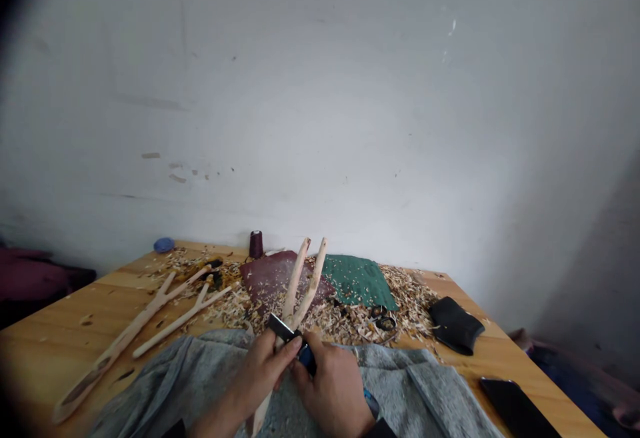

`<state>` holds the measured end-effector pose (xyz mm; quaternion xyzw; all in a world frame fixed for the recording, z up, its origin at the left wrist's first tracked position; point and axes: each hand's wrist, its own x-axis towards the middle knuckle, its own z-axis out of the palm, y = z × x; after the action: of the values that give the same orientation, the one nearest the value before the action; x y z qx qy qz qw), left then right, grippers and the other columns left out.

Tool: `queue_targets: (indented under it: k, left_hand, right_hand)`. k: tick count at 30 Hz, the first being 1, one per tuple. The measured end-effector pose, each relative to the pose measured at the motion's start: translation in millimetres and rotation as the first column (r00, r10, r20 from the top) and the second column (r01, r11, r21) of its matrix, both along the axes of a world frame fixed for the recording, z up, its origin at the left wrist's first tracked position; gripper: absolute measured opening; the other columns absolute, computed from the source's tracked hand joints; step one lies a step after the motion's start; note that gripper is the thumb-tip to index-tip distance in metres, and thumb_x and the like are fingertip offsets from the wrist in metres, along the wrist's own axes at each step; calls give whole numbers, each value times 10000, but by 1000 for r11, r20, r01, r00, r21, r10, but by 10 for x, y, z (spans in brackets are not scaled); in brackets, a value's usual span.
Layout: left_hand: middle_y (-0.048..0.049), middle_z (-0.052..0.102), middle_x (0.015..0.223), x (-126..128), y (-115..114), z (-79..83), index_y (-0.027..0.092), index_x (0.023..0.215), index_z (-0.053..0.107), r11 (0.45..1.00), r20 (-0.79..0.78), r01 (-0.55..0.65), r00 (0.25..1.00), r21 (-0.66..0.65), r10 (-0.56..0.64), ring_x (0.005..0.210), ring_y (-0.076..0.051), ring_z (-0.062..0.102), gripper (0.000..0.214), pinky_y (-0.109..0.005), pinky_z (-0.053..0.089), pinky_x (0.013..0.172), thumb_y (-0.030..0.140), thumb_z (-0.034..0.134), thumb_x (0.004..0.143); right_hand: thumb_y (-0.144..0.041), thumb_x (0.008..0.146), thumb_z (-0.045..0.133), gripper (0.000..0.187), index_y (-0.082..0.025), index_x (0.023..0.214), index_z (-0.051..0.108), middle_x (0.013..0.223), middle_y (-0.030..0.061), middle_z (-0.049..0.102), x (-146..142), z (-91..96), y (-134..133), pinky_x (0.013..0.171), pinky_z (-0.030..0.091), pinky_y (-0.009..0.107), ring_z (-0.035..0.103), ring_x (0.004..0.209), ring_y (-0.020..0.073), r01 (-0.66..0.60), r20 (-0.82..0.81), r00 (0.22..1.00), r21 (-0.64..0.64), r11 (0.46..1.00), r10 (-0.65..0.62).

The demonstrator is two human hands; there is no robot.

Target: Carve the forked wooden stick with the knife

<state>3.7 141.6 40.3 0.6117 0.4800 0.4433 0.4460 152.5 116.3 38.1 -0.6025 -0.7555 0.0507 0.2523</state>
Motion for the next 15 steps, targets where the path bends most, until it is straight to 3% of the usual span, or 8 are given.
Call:
queue_targets:
  k: [6,15]
  left_hand:
    - [87,445,431,24,15,-39,198,836,577,999,-16,18,1000,-32,-19,341,-110,389,338,-241,301,385,533,561,795]
    - [87,418,384,22,-43,120,211,788,599,996,31,13,999,-91,-10,311,-118,377,288,-246,272,350,498,610,765]
  right_hand:
    - [-319,871,507,302,-238,1145,603,853,23,750,-2,-27,-6,609,424,229,706,757,194,23,40,999,135,991,-29]
    - [-279,869,494,354,-194,1203,576,911,72,731,1,-67,-18,624,455,251,699,758,207,30,84,995,231,973,-51]
